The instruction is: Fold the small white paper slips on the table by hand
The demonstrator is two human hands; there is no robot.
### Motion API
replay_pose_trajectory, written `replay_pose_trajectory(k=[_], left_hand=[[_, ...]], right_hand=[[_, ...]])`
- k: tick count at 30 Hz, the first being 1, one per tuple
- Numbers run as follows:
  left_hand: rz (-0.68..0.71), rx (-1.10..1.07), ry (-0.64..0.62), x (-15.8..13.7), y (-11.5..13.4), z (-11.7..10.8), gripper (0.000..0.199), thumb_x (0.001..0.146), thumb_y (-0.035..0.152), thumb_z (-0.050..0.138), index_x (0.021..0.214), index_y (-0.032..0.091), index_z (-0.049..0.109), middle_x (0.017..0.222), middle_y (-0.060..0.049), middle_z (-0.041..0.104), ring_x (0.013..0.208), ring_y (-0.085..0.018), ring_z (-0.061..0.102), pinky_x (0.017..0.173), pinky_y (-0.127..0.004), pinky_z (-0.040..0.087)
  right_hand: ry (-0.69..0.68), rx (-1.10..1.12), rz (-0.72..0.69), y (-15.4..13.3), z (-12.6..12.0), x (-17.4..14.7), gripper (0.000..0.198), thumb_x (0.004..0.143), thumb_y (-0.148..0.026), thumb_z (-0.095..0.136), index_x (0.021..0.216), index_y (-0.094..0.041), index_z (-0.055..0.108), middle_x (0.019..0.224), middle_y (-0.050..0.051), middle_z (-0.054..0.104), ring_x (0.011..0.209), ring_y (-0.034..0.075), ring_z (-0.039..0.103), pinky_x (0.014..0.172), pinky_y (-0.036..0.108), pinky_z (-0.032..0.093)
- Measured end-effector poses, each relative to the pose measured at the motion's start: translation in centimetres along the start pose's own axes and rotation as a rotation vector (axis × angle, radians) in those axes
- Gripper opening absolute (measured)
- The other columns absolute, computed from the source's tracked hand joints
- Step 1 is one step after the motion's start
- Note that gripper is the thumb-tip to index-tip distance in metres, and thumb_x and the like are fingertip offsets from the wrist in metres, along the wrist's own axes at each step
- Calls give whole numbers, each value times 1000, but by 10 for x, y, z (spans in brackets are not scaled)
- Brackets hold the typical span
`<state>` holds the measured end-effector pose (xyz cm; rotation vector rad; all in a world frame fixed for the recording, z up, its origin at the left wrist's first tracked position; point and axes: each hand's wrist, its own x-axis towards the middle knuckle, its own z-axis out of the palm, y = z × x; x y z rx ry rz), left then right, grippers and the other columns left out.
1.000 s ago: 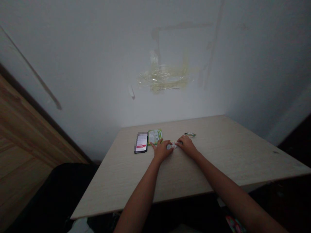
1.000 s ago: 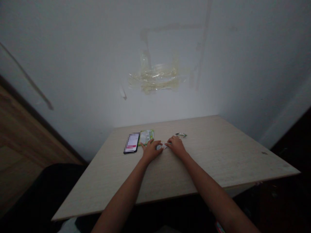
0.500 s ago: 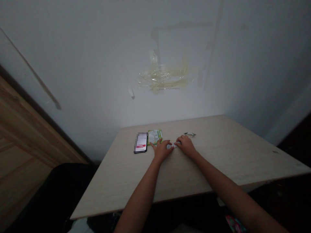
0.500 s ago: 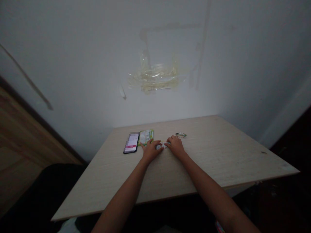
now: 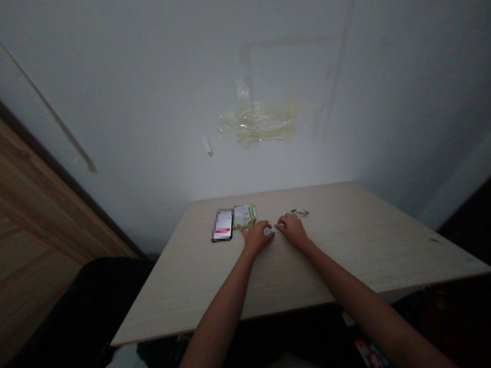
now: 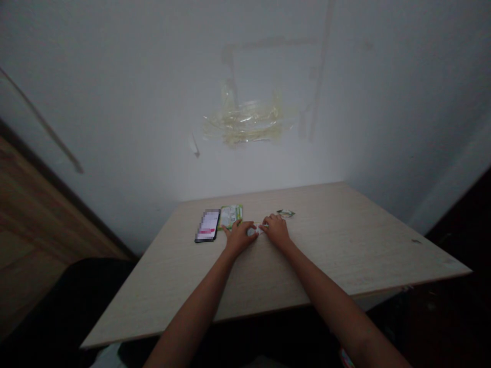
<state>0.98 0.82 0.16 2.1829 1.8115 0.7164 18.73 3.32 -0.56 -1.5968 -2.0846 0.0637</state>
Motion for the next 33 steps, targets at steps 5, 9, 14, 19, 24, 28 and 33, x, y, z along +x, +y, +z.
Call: replay_pose_trajectory(k=[5,9,14,19,24,28,33], left_hand=[[-11,13,8,-1,2,-2,24,81,45,66,104,37,67,129,2,65,140,-34,34,107,-76,-11],[-1,21,11,-2,3,-2,24,82,46,64,104,38,67,129,4,65,140,-34,34,106,-77,-10],[-17,41,-14,-2,2,-3,27,81,48,65,107,39,67,133,4,63,140,-33,34,106,-77,-10],[-21,18,-25,0,0,-4,26,81,49,64,105,40,68,134,5,63,140,-34,35,104,-79,-12],[-22,-2,-15,0,0,-3,27,82,51,64,105,39,69,134,4,63,141,-34,34,105,-78,-14],[-13,8,-3,0,0,-2,28,81,52,66,105,38,68,133,3,64,140,-34,35,105,-78,-12],[-9,13,-10,0,-1,-2,30,81,53,65,107,39,67,133,3,63,140,-34,34,105,-78,-10]], right_hand=[[19,185,6,11,3,1,20,91,-32,59,87,-17,72,92,7,69,94,19,58,87,29,39],[17,238,22,13,4,1,17,88,-30,61,85,-17,72,90,6,70,93,19,59,86,29,40],[0,147,61,9,4,1,20,88,-34,62,89,-19,74,94,8,68,97,21,57,87,31,38],[-12,103,66,6,3,1,20,88,-35,62,91,-19,73,95,8,67,98,21,55,86,30,38],[-19,99,70,6,3,2,20,87,-36,63,91,-19,73,94,8,67,98,21,55,87,30,37],[-18,92,82,5,3,2,21,87,-37,63,92,-19,73,95,8,67,99,22,56,86,30,38],[-8,93,92,4,3,1,20,87,-36,63,91,-20,73,95,8,67,98,22,56,86,30,38]])
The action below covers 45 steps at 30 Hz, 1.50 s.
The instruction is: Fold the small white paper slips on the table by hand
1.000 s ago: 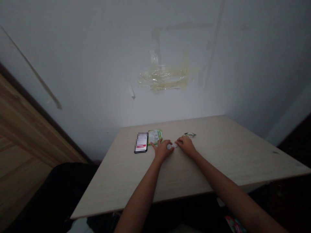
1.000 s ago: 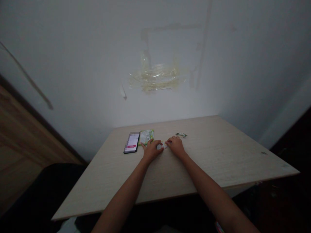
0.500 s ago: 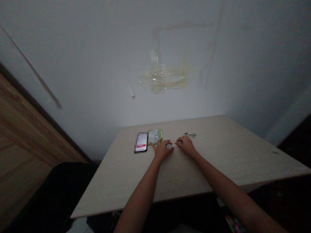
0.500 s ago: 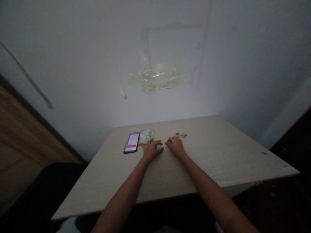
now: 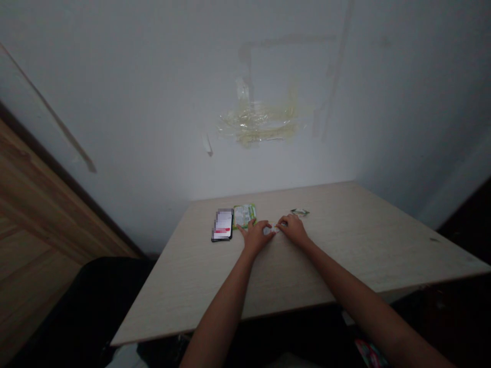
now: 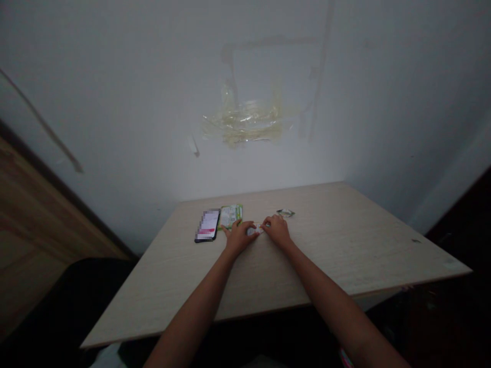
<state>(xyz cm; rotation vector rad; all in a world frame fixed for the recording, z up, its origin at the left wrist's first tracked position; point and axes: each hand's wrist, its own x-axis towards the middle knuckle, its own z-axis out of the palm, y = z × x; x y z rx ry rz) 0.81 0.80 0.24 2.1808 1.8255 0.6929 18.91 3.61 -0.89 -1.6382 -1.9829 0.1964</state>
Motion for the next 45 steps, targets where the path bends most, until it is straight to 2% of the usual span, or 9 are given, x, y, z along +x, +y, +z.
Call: replay_pose_trajectory(k=[7,12,21,28,33,38,45], left_hand=[[-21,22,-39,-2,4,-4,32,82,52,64,111,41,66,140,3,58,144,-34,28,109,-75,-6],[-6,32,-44,-4,6,-5,32,83,53,62,113,43,65,143,4,56,144,-35,27,108,-77,-5],[54,66,-27,-7,8,-8,21,86,53,59,102,44,71,137,7,60,142,-34,29,107,-78,-3],[122,100,33,-7,4,-4,17,86,49,60,99,47,71,129,10,66,139,-34,34,104,-79,-13],[197,138,-5,-7,4,-13,20,88,47,58,104,50,70,127,9,67,141,-32,33,106,-74,-19],[281,157,-37,-7,0,-19,24,90,50,55,110,51,68,127,8,67,140,-31,34,108,-71,-19],[428,168,-32,-4,-4,-12,27,95,43,49,117,43,64,131,6,65,139,-28,36,107,-75,-15]], right_hand=[[1,-3,9,-1,1,0,18,87,-34,62,90,-21,72,93,7,66,98,21,55,86,30,38],[4,-14,14,-1,2,0,17,88,-34,61,89,-21,72,93,7,67,98,21,55,85,30,37],[7,-51,17,-3,2,1,19,87,-37,63,89,-21,72,92,8,67,95,21,56,81,29,38],[31,-17,7,-3,1,1,17,86,-36,65,88,-20,71,90,7,67,92,20,56,81,29,38],[23,8,14,0,2,2,18,86,-36,65,88,-20,71,91,7,66,93,20,55,83,29,37],[41,21,17,1,2,2,17,86,-35,66,89,-20,71,95,7,66,96,21,55,84,30,37],[45,34,-3,4,5,3,18,87,-36,64,88,-20,72,95,8,66,99,22,55,87,31,38]])
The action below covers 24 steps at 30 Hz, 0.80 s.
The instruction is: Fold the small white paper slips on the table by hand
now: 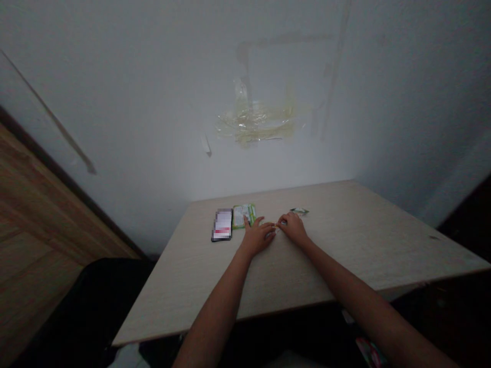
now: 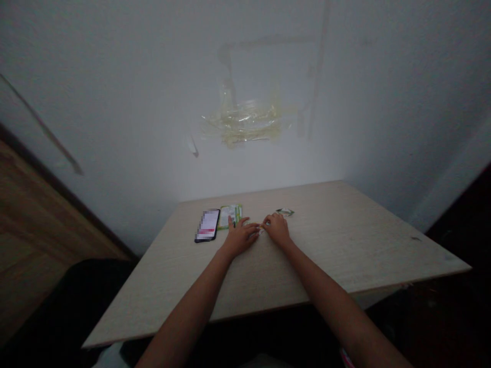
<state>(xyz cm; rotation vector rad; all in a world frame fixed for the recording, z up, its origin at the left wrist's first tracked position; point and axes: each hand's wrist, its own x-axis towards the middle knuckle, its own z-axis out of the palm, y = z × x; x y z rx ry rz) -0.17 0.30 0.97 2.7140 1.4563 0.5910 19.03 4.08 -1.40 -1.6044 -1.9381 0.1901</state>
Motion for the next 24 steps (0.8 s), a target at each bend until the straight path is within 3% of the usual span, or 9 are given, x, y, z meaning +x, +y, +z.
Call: replay_pose_trajectory(k=[7,16,24], left_hand=[[48,56,40,2,0,2,28,96,44,45,116,39,64,125,4,68,136,-29,42,107,-78,-10],[40,64,29,-2,-2,2,31,96,45,44,120,39,62,127,2,68,134,-27,44,109,-76,-7],[1,67,62,-2,1,5,29,95,49,46,114,40,65,130,3,66,139,-29,38,107,-79,-9]], right_hand=[[25,43,-39,7,6,2,16,86,-33,64,86,-19,71,93,9,67,96,23,56,87,33,40],[55,317,-184,21,2,0,14,85,-17,58,90,-17,71,92,7,70,92,20,61,87,33,46],[-89,83,-417,24,-14,-6,20,87,-18,59,98,-21,76,95,7,70,93,20,60,88,34,45]])
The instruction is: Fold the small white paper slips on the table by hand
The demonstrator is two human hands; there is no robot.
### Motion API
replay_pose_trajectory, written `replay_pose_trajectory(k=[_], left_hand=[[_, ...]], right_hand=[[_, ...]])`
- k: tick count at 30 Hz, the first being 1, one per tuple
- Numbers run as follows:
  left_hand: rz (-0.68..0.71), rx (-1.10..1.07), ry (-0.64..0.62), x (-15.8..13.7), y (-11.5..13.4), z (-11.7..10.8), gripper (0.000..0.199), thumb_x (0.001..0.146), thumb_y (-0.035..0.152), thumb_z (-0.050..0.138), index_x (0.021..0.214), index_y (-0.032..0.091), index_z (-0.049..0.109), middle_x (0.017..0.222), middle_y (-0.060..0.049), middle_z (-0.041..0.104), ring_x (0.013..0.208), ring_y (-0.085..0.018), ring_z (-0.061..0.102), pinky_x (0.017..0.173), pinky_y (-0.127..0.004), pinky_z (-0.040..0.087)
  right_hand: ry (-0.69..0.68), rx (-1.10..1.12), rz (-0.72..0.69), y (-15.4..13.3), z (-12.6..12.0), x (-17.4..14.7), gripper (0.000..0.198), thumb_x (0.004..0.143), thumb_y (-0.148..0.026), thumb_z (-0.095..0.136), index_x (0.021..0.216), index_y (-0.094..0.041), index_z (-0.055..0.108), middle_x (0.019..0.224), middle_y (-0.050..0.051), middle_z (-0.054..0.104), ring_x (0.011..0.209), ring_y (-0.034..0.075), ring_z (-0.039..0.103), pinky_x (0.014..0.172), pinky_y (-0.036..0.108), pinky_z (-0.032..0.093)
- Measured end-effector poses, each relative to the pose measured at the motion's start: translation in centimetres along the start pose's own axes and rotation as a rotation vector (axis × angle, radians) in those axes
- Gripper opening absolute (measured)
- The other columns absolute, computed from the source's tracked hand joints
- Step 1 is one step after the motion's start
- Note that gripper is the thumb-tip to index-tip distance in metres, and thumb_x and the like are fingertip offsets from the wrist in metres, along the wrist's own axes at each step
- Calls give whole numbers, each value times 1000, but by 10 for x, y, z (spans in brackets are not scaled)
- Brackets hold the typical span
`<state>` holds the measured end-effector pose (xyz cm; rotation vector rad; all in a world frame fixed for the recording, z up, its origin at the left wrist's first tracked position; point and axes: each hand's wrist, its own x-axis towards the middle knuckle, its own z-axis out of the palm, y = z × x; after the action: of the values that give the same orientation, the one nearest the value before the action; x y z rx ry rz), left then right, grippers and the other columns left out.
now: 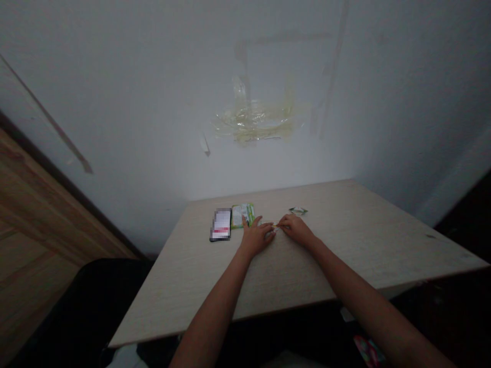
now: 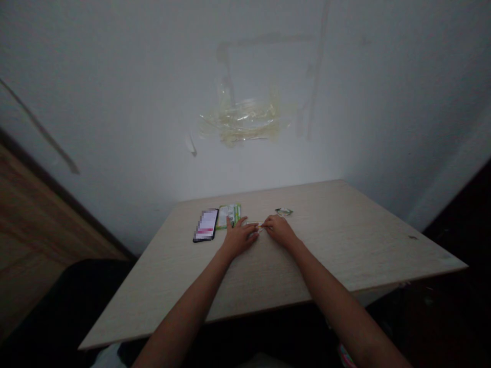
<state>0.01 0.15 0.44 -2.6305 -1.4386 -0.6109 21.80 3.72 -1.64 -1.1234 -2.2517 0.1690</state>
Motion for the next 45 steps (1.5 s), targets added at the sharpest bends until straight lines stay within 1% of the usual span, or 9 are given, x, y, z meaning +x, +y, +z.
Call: replay_pose_trajectory(k=[4,7,11,13,19,26,34,39,45], left_hand=[[-42,20,18,0,-1,-2,28,93,52,48,111,42,67,139,5,59,139,-33,37,105,-81,-8],[-71,38,22,0,-4,-1,28,93,53,47,110,43,67,141,7,57,138,-35,38,104,-82,-8],[-87,52,17,0,-5,0,29,93,54,47,112,45,66,141,7,56,139,-35,37,104,-82,-7],[-88,52,7,0,-5,0,30,94,55,45,113,46,66,142,7,56,139,-35,36,104,-82,-6],[-103,51,-29,2,-6,-4,32,94,56,43,115,48,65,143,7,54,140,-35,34,105,-82,-4],[-63,58,-25,5,-17,-6,29,94,54,46,114,50,66,139,4,59,138,-35,38,103,-83,2],[-46,64,25,1,-12,-8,30,93,52,49,116,45,67,140,1,58,137,-35,39,106,-82,2],[-35,33,81,-6,-7,-12,30,95,46,49,113,33,69,122,-3,68,129,-28,46,111,-76,1],[-48,37,78,-10,-3,-10,26,94,44,50,106,34,71,117,-2,68,124,-29,47,110,-77,1]], right_hand=[[-30,-87,-56,-6,-7,-1,22,89,-21,60,104,-21,76,88,8,66,87,20,59,81,33,45],[-40,-112,-77,-11,-9,0,21,88,-22,61,103,-21,76,87,8,66,87,21,58,82,35,45],[0,-77,-145,-12,-8,-1,20,88,-19,61,102,-21,75,107,8,70,104,23,57,95,40,42],[1,-46,-176,-10,-7,0,21,89,-19,59,103,-22,75,110,7,71,108,23,57,99,41,41],[-37,-49,-152,-9,-7,3,23,89,-20,58,105,-21,75,103,7,74,106,23,60,98,40,42],[-99,-92,-115,-15,-15,5,26,88,-19,57,107,-21,75,108,11,71,106,23,60,98,39,42],[-155,-32,-175,-12,-18,7,28,90,-19,54,111,-22,72,113,10,71,111,23,61,102,42,39],[-108,40,-161,-9,-11,-1,31,89,-15,52,113,-20,70,116,10,71,110,22,62,102,43,42],[-96,95,-109,-8,-6,-5,32,90,-14,50,113,-22,70,117,8,71,110,21,63,111,48,35]])
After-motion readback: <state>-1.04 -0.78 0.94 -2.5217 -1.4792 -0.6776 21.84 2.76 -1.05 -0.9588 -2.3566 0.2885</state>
